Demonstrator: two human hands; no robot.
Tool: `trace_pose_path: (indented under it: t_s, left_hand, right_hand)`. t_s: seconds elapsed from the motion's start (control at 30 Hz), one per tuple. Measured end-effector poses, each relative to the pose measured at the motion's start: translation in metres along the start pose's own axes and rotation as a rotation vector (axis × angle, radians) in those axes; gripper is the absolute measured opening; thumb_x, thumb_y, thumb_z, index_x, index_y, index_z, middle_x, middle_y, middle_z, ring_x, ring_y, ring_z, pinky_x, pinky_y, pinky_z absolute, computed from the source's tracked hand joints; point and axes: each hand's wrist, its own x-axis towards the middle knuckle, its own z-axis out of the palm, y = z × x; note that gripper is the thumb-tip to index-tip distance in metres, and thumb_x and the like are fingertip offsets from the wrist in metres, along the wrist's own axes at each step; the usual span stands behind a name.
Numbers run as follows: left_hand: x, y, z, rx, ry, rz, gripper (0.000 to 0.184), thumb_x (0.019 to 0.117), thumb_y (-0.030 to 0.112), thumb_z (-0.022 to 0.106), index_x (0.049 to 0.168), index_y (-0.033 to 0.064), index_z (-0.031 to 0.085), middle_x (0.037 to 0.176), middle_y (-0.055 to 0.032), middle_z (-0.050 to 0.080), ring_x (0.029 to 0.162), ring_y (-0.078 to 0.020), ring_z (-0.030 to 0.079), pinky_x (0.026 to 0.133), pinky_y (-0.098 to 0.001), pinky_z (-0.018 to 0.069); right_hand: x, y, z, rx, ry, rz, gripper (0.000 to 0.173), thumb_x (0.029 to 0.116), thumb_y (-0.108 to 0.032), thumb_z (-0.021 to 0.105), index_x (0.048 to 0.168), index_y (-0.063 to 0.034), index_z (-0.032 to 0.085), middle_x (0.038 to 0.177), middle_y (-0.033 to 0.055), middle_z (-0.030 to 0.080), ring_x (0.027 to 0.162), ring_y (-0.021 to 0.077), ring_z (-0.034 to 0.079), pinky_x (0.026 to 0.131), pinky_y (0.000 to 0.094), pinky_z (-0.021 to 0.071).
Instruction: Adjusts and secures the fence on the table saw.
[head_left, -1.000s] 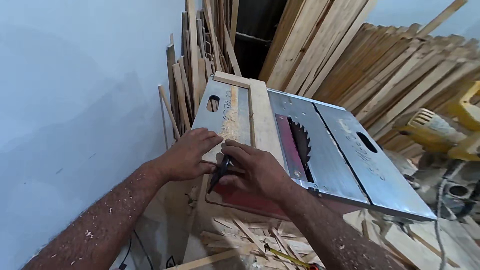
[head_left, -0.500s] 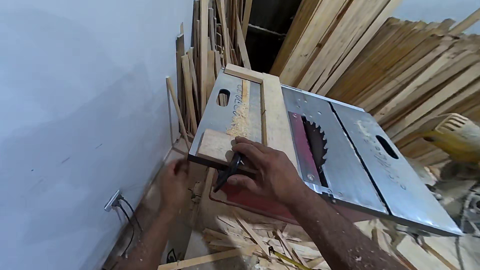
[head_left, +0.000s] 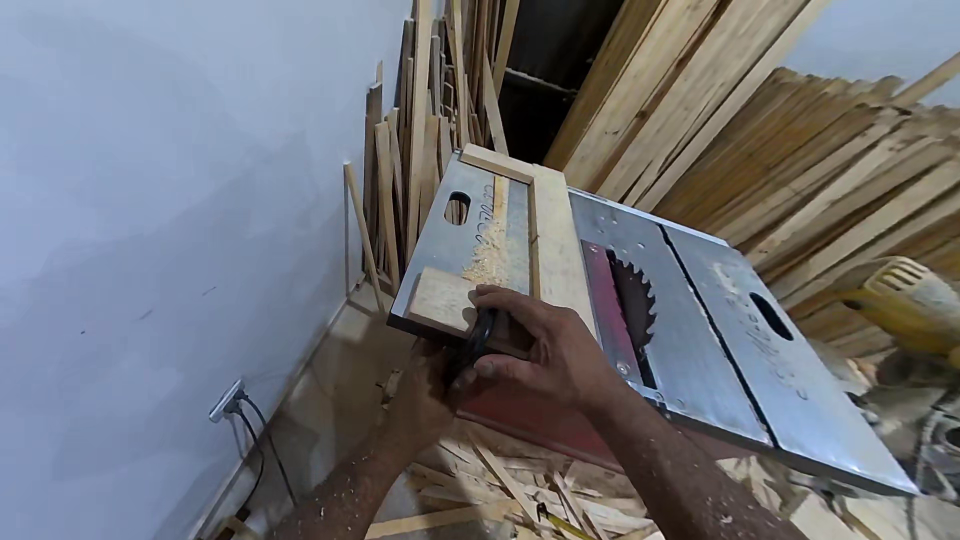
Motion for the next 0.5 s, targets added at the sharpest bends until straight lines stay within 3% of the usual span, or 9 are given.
trace_pose_path:
  t_s: [0.1, 0.27, 0.43, 0.5]
  left_hand:
    - [-0.004, 0.001, 0.011, 0.12, 0.108, 0.061, 0.028, 0.1001, 0.031, 0.061, 0.096, 0.0059, 0.072, 0.084, -0.0049, 0.067, 0.075, -0.011, 0.064, 0.072, -0.0311, 0.0569]
    - [-0.01, -0.007, 0.025, 0.263, 0.143, 0.132, 0.029, 0.0997, 0.026, 0.061, 0.107, 0.0006, 0.072, 0.115, -0.0202, 0.066, 0.092, -0.0228, 0.07, 0.082, -0.0372, 0.061]
    - [-0.01, -0.008, 0.016, 0.139, 0.104, 0.15, 0.031, 0.102, 0.029, 0.059, 0.106, 0.0013, 0.072, 0.115, -0.0177, 0.068, 0.092, -0.0175, 0.069, 0.081, -0.0342, 0.0598]
    - [-0.008, -0.013, 0.02, 0.026, 0.155, 0.129, 0.032, 0.1016, 0.032, 0.06, 0.099, 0.003, 0.072, 0.104, -0.012, 0.069, 0.084, -0.0117, 0.066, 0.076, -0.0302, 0.0581]
  right_hand:
    - [0.001, 0.001, -0.001, 0.053, 0.0, 0.016, 0.071, 0.0824, -0.063, 0.075, 0.135, -0.0158, 0.066, 0.142, -0.0002, 0.062, 0.126, 0.0095, 0.062, 0.101, 0.0362, 0.0574]
    - [0.001, 0.001, -0.004, 0.081, -0.041, 0.043, 0.083, 0.0749, -0.067, 0.078, 0.141, -0.0186, 0.062, 0.145, -0.0029, 0.06, 0.125, 0.008, 0.062, 0.1, 0.0364, 0.0574]
    - [0.003, 0.005, -0.006, 0.132, -0.027, -0.039, 0.089, 0.0871, -0.08, 0.054, 0.141, -0.0102, 0.061, 0.145, 0.0047, 0.06, 0.127, 0.0125, 0.061, 0.101, 0.0378, 0.0574]
    - [0.003, 0.007, -0.005, 0.121, -0.021, -0.047, 0.083, 0.0906, -0.077, 0.051, 0.139, -0.011, 0.063, 0.145, 0.0042, 0.06, 0.128, 0.0124, 0.061, 0.102, 0.0371, 0.0569]
